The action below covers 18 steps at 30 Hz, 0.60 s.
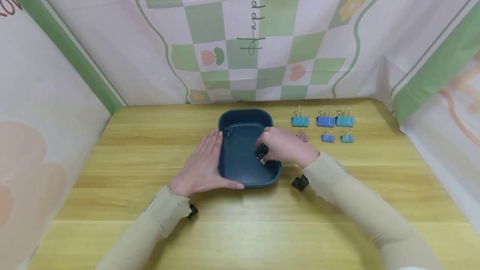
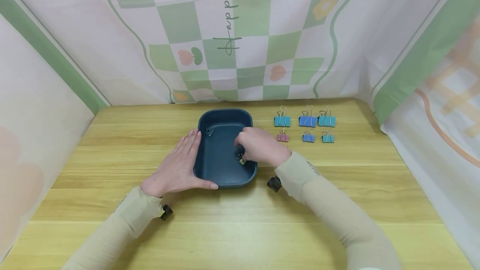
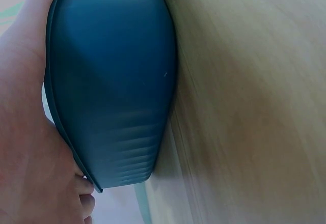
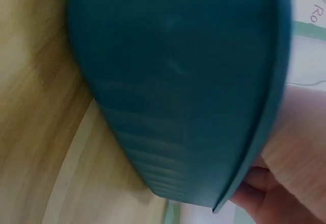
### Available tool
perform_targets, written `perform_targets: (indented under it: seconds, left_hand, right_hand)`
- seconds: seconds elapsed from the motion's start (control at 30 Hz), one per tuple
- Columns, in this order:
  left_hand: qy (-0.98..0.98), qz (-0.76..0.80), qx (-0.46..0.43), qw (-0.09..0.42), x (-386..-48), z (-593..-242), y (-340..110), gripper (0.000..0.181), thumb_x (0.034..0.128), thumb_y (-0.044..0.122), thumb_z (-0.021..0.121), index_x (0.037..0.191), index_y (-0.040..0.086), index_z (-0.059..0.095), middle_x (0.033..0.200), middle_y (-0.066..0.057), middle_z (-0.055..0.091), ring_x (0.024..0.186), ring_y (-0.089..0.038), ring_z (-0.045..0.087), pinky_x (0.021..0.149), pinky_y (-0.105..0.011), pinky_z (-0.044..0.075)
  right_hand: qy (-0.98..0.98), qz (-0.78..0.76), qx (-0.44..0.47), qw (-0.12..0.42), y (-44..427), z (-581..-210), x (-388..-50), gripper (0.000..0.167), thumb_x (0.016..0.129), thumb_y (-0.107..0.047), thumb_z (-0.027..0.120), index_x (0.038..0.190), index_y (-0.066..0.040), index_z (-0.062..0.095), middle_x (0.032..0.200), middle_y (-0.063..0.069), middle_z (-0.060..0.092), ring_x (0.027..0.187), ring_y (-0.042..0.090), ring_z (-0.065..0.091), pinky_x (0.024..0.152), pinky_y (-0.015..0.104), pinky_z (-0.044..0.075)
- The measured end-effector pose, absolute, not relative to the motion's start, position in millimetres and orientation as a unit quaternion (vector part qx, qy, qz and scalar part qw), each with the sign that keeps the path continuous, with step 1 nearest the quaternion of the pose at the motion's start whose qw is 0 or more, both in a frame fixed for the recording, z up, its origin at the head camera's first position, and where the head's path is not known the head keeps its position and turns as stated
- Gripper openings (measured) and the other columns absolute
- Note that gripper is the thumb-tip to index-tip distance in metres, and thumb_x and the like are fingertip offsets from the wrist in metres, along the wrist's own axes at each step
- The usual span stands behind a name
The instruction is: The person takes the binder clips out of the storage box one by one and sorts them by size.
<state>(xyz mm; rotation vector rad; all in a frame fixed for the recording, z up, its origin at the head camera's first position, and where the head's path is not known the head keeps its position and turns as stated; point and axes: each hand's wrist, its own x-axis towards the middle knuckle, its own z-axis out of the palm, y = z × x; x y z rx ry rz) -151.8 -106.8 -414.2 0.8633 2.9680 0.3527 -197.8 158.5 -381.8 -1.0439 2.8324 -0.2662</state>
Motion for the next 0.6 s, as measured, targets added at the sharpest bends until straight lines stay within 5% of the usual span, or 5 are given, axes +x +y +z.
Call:
perform_targets:
  seconds: [0.27,0.6]
  left_hand:
    - [0.953,0.115,0.28,0.012,-153,-415,-107,0.151,0.0612,0.104,0.043,0.161,-0.002,0.004,0.168,-0.019,0.002,0.154,-0.025,-0.004,0.123,-0.038,0.004]
    - [0.953,0.113,0.279,0.012,-153,-416,-107,0.151,0.061,0.104,0.042,0.161,-0.002,0.004,0.169,-0.019,0.001,0.154,-0.025,-0.005,0.123,-0.037,0.004]
  right_hand:
    - [0.936,-0.077,-0.34,0.042,149,-392,-206,0.019,0.082,-0.026,0.088,0.096,-0.015,0.082,0.095,-0.002,0.073,0.09,0.017,0.065,0.079,0.036,0.057]
    - [0.931,-0.1,-0.337,0.099,143,-393,-204,0.018,0.079,-0.021,0.085,0.095,-0.014,0.082,0.095,-0.004,0.074,0.084,0.011,0.066,0.073,0.032,0.059]
